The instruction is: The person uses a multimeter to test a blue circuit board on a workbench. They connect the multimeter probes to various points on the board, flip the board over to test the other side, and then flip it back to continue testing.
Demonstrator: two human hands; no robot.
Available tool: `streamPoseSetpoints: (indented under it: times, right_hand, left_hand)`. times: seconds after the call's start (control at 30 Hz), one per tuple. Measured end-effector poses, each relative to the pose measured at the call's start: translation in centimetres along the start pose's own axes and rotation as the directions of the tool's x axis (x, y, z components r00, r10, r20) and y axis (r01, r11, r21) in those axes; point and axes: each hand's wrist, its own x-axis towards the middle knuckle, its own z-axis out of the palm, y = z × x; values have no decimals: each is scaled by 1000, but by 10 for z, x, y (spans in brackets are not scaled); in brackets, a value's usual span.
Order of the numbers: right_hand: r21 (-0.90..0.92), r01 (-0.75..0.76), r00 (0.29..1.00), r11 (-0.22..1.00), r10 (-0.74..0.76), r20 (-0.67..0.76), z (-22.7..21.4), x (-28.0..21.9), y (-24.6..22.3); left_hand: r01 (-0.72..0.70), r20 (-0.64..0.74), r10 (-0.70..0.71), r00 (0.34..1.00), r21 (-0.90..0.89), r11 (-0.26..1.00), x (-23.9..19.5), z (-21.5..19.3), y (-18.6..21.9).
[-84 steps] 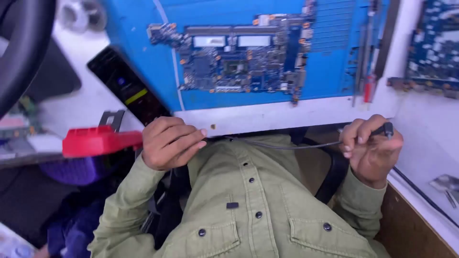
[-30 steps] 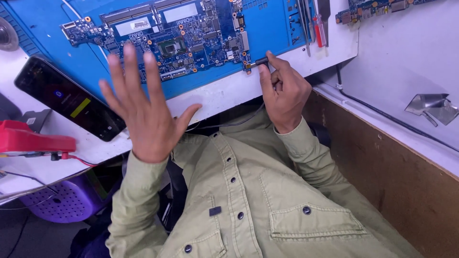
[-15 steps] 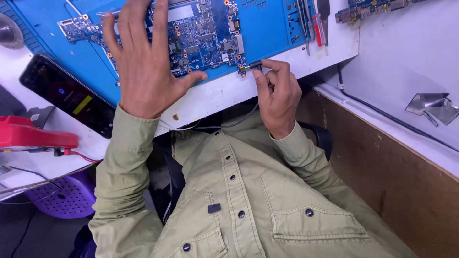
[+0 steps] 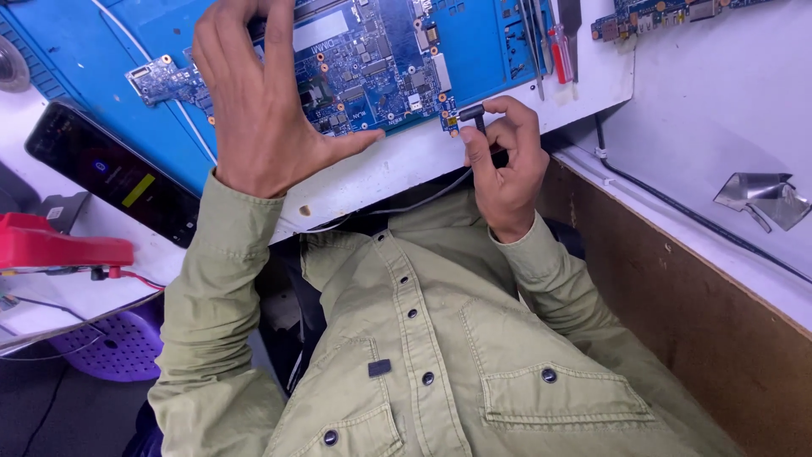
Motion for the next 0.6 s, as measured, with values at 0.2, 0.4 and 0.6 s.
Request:
streamPoseSetpoints:
  times: [0.2,0.4,0.6]
  right_hand:
    - [-41,-14,1000,999,13,-18,0,-7,13]
    - [-232,45,998,972,-51,-20,-9,-11,14]
    - [-64,-17,980,998,4,-197,-21,-35,27]
  left_hand:
    - [-1,19,2,1000,-51,999,-2,11,-1]
    - [-7,81,5,997,28,1000,3,4,6]
    - [-1,100,-2,995,37,999,-6,-6,41]
